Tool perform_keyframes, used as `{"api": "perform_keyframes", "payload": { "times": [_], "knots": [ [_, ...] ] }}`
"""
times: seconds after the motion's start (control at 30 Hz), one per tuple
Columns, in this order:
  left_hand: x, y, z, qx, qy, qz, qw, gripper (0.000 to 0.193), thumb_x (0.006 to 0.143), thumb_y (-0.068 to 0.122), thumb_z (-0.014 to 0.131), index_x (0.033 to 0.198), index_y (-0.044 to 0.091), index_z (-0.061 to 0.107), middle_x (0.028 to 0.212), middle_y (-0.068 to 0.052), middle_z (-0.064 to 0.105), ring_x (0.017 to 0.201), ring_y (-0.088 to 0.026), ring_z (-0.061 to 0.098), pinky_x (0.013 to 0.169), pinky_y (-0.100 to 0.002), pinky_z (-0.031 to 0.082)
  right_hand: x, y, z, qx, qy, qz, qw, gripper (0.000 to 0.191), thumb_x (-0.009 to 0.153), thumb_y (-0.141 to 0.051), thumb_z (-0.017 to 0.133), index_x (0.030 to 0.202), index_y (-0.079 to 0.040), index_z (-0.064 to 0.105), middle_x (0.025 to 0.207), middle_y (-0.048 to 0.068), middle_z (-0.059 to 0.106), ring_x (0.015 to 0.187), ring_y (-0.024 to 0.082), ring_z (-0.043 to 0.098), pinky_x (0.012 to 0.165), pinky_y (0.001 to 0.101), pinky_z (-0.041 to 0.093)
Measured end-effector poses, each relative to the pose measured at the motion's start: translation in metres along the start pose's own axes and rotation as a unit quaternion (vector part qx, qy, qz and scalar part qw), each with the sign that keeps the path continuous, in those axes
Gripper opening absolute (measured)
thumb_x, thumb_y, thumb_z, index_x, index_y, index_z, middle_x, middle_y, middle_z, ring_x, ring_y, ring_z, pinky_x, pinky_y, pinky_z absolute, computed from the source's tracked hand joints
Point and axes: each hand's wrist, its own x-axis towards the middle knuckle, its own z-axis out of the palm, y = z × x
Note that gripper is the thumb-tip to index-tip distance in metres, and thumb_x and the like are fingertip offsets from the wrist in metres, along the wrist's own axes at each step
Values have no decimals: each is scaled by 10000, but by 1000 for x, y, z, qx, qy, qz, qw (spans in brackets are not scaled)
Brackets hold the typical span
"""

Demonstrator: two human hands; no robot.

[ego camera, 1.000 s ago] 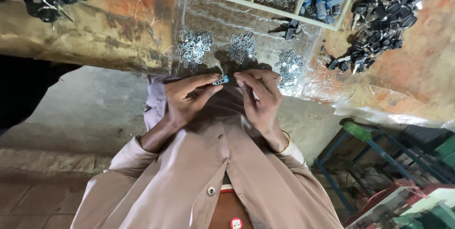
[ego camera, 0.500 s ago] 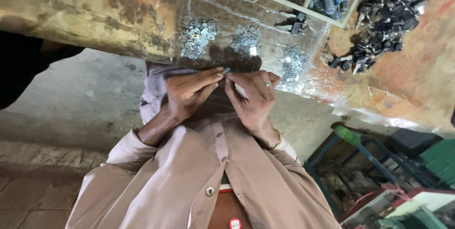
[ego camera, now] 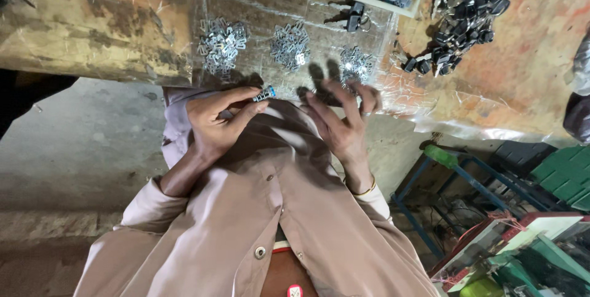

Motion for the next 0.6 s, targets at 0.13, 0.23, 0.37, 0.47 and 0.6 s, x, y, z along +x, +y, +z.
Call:
{"api": "perform_keyframes", "payload": {
  "times": [0.13, 0.23, 0.37, 0.47, 0.6],
  "knots": [
    [0, 2, 2, -9, 11, -6, 1000, 246, 909, -7, 837, 1131, -48, 738, 1044, -139, 782, 862, -178, 781, 708, -247, 635, -2, -5, 1, 82, -8, -20, 996, 274, 847, -98, 902, 1098, -134, 799, 1177, -29, 691, 1066, 186, 626, 1002, 389, 374],
    [3, 3, 4, 5, 15, 8, 1000, 246, 891, -4, 849, 1116, -21, 749, 1067, -139, 782, 863, -178, 777, 680, -242, 630, 8, -16, 4, 180, 3, 33, 983, 254, 837, 12, 837, 1069, -66, 768, 1089, 29, 738, 979, 210, 685, 952, 352, 427],
    [4, 3, 4, 26, 3, 45, 999, 242, 893, 3, 853, 1117, 9, 761, 1127, -132, 776, 919, -171, 783, 684, -246, 626, 30, -35, 15, 273, 58, 74, 957, 249, 825, 72, 822, 1028, -44, 735, 983, 82, 737, 929, 221, 676, 906, 312, 434],
    [4, 0, 4, 30, 0, 43, 999, 249, 896, 1, 842, 1132, 15, 763, 1145, -120, 774, 939, -166, 785, 698, -246, 635, 41, -48, 23, 331, 79, 120, 933, 239, 866, 55, 841, 1047, -33, 711, 961, 60, 744, 929, 184, 678, 909, 314, 469],
    [4, -5, 4, 33, -10, 63, 997, 267, 893, -4, 831, 1148, 25, 757, 1165, -111, 771, 968, -171, 787, 728, -253, 648, 44, -54, 27, 285, 95, 134, 944, 259, 836, 24, 863, 1021, -33, 690, 925, 53, 738, 878, 176, 654, 866, 321, 455]
  ]
}}
